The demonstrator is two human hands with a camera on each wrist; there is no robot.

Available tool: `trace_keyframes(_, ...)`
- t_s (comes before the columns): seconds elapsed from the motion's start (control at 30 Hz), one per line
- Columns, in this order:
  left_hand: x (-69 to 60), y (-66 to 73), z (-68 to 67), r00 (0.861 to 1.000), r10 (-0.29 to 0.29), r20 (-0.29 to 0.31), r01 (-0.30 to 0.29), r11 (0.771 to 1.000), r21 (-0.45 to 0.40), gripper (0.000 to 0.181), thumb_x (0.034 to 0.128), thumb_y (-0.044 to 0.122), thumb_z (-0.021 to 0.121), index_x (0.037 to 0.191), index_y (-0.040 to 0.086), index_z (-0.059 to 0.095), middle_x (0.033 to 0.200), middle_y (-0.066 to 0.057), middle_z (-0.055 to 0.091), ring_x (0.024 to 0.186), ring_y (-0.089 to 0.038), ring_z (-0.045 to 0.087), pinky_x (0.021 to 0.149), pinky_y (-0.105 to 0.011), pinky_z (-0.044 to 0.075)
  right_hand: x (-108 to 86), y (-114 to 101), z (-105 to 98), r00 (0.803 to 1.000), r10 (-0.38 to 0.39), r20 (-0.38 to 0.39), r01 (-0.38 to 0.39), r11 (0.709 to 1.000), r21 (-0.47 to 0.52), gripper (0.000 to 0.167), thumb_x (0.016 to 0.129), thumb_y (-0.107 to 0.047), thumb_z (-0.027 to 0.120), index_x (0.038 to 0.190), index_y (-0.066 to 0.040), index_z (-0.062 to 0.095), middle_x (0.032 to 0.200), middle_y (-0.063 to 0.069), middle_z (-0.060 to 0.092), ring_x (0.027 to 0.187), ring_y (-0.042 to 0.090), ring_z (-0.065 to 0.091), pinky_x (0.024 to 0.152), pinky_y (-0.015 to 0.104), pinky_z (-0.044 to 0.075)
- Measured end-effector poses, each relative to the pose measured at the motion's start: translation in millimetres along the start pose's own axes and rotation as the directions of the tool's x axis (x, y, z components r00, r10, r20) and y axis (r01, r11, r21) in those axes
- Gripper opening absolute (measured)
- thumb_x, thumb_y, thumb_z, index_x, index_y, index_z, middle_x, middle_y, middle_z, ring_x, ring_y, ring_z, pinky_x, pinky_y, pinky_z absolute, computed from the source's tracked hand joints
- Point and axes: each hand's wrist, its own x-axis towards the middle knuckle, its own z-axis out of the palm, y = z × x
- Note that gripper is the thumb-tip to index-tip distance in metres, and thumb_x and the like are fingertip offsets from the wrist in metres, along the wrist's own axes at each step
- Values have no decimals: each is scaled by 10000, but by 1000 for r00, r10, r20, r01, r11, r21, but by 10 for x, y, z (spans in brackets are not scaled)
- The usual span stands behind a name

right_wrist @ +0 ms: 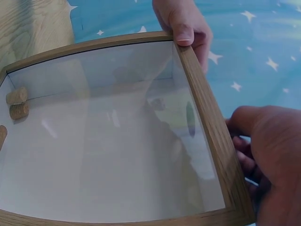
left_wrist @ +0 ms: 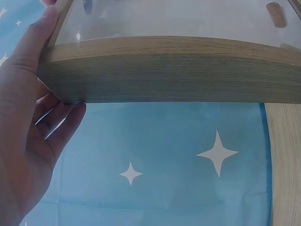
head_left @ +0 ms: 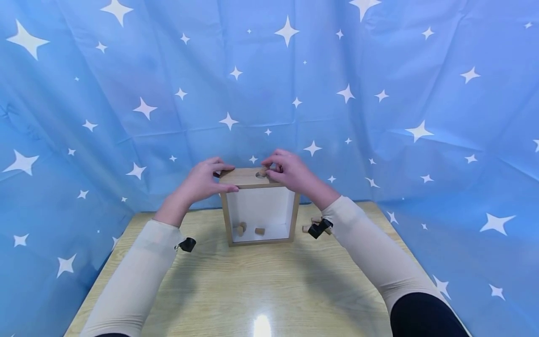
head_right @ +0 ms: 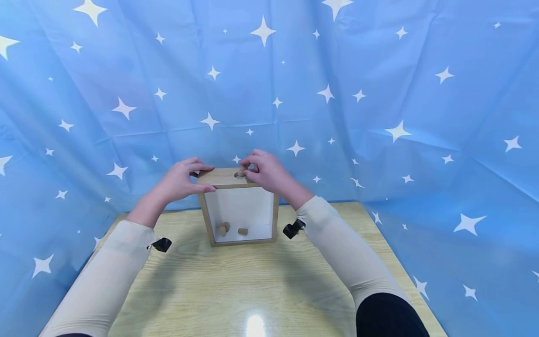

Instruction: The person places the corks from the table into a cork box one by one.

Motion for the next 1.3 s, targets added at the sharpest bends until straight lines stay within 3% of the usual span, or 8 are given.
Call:
trace_keyframes(0.27, 11, -16, 10, 1000, -2, -4, 2, 1000, -10, 751, 870, 480, 962, 1490, 134, 720, 1196, -17, 622, 975, -260, 559, 847, -442, 470, 32, -16, 21, 1000, 4, 19, -4, 1000, 0, 261, 1057, -95, 758, 1311, -48, 797, 1185, 50, 699, 788, 183, 579, 720, 357, 509)
trace_keyframes(0.63, 22, -15, 3, 1000, -4, 11, 4, 1000, -3, 800, 871, 572, 929, 1500, 130, 711, 1228, -20, 617, 999, -259, 552, 855, -450, 468, -54, 11, -26, 999, 0, -34, 2, 999, 49, 194, 1031, -80, 784, 1220, -42, 807, 1107, 55, 685, 735, 189, 544, 681, 337, 475)
trace_keyframes(0.93, -2, -19, 15, 1000, -14, 21, 15, 1000, -18, 815, 867, 624, 909, 1511, 167, 706, 1201, 6, 592, 1033, -338, 570, 850, -445, 461, -332, 68, -161, 990, 4, -139, 12, 994, 111, 142, 1010, -36, 792, 1152, -31, 801, 1118, 70, 664, 736, 216, 528, 663, 302, 457)
trace_keyframes(1.3, 5, -20, 15, 1000, -6, 2, 6, 1000, -5, 762, 866, 530, 949, 1490, 154, 722, 1192, -6, 608, 1006, -258, 534, 856, -450, 457, -770, 400, -322, 955, 75, -288, -36, 990, 137, 113, 997, 9, 803, 1107, -13, 795, 1014, 147, 648, 734, 224, 538, 642, 258, 449)
